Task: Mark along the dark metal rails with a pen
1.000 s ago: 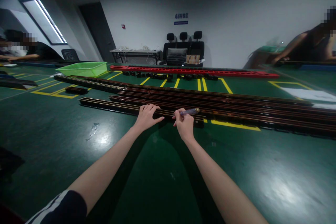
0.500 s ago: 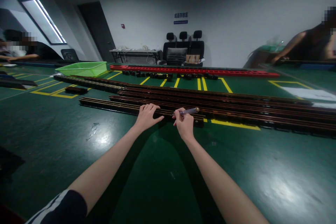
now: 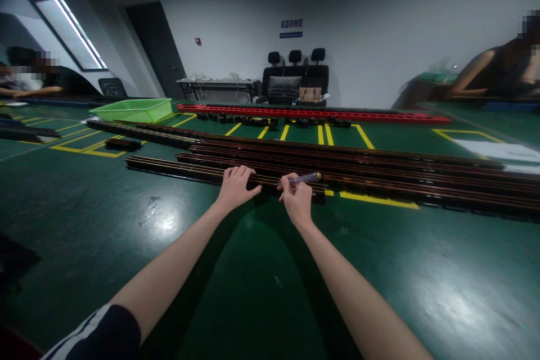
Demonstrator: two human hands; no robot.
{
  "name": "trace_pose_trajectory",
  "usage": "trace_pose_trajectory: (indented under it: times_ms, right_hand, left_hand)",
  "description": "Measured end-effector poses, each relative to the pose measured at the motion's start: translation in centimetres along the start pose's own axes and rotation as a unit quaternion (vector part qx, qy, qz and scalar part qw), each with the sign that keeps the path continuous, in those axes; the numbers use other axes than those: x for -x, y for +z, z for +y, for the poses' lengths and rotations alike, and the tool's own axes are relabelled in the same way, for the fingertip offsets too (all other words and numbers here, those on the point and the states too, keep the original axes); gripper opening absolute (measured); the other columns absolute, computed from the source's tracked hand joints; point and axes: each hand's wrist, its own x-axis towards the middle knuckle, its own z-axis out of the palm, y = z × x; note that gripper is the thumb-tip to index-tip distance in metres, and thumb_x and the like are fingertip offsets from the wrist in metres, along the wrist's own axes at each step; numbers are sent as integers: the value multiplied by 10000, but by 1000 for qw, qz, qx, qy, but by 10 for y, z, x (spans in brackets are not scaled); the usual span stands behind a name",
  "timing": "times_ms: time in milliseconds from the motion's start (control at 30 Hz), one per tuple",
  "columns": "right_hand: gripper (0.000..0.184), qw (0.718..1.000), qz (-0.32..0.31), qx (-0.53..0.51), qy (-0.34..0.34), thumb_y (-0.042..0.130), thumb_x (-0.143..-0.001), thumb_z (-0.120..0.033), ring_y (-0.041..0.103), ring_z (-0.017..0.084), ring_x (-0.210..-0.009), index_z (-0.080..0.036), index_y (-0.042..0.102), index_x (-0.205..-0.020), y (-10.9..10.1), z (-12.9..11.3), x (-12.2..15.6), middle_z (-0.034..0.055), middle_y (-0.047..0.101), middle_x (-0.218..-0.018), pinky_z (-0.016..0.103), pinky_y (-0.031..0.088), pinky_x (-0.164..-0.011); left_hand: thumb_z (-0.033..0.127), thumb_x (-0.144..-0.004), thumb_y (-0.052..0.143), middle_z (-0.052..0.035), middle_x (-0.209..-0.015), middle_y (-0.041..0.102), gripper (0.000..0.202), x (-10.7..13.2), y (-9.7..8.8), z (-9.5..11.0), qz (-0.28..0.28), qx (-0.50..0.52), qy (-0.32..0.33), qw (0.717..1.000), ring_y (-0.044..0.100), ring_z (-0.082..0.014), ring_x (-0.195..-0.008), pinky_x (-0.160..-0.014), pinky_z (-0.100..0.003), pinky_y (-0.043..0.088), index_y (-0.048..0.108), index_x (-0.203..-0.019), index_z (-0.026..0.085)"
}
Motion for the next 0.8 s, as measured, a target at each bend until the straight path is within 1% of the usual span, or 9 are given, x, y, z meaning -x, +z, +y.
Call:
trace_pose_trajectory:
  times_ms: [133,267,500,633,800]
  right_hand:
    - [444,1000,9,4,-1,494,-821,-581,554,120,-417,-151,570,-743,-1,2,0,61,648,-663,228,420,-407]
    - [477,1000,18,9,-1,486,-815,-615,555,122,-418,-152,571,-735,-1,1,0,62,649,-659,233,429,-411]
    - [493,999,29,13,6,491,-803,-632,566,138,-421,-152,571,-729,0,1,-1,68,651,-651,248,441,-408]
    - [495,999,36,5,12,498,-795,-638,558,137,-405,-153,570,-728,0,7,-2,64,647,-638,245,431,-386]
    - [507,999,30,-3,14,497,-793,-648,563,136,-418,-150,574,-741,-1,9,-2,75,657,-665,244,440,-386]
  left_hand:
    - [445,-837,508,-102,-1098,617,385,0,0,0,1,2,2,1000,526,-267,-1037,-956,-447,323,580,-1075,151]
    - [390,-843,493,-95,-1119,614,363,1,0,0,5,5,9,1000,524,-263,-1049,-967,-443,317,573,-1112,159]
    - [277,-843,471,-78,-1100,619,297,1,0,-1,16,11,24,1000,529,-244,-1049,-972,-430,316,574,-1105,181]
    - [216,-830,466,-72,-1090,621,292,1,0,-1,20,6,28,999,530,-236,-1039,-975,-427,316,580,-1096,176]
    - [167,-833,432,-75,-1112,616,314,1,0,-1,9,14,24,1000,530,-233,-1056,-990,-426,311,579,-1110,183]
